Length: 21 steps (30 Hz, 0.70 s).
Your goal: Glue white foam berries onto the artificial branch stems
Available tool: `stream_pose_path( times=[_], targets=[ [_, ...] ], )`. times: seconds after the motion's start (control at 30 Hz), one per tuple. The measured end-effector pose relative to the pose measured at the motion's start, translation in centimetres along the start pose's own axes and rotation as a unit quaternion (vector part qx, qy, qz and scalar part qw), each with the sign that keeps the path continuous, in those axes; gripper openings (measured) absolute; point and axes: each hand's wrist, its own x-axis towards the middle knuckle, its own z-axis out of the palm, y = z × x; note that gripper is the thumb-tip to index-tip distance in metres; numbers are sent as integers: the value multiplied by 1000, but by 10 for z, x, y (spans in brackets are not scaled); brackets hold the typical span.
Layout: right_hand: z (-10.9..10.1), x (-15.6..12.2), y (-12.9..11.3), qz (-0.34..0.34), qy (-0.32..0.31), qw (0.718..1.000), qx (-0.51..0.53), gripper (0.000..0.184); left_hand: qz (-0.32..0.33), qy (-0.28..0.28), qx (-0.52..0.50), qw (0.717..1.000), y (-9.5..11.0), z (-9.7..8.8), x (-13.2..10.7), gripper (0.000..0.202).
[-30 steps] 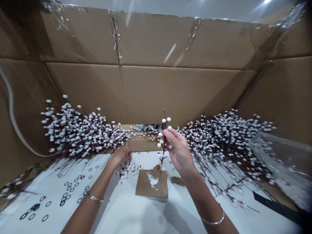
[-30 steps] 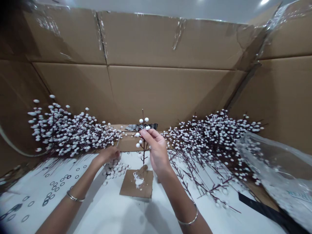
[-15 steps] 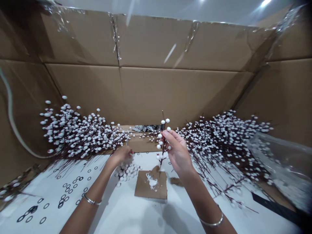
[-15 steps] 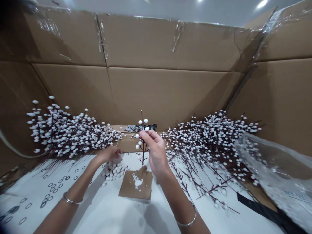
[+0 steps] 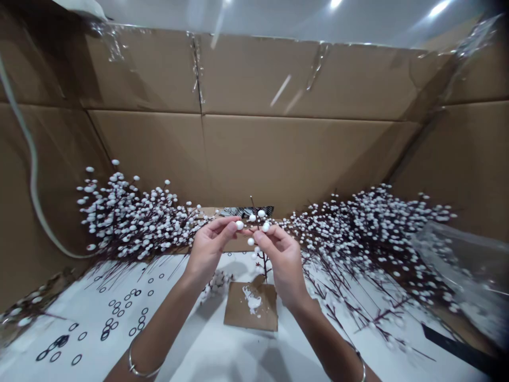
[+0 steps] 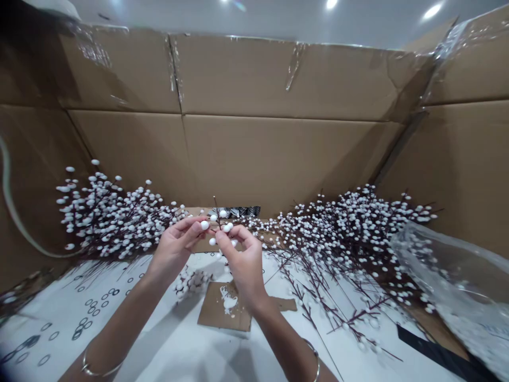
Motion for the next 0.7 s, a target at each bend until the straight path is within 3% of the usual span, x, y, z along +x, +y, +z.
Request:
stream_pose_path(
  times=[0.37,0.7],
  targets=[
    [3,-6,-2,-82,36,993,-82,17,-5,50,-51,997,6,21,-16,21],
    [2,-5,0,-110,50,985,-122,16,10,36,-41,998,6,23,-19,17]
  ],
)
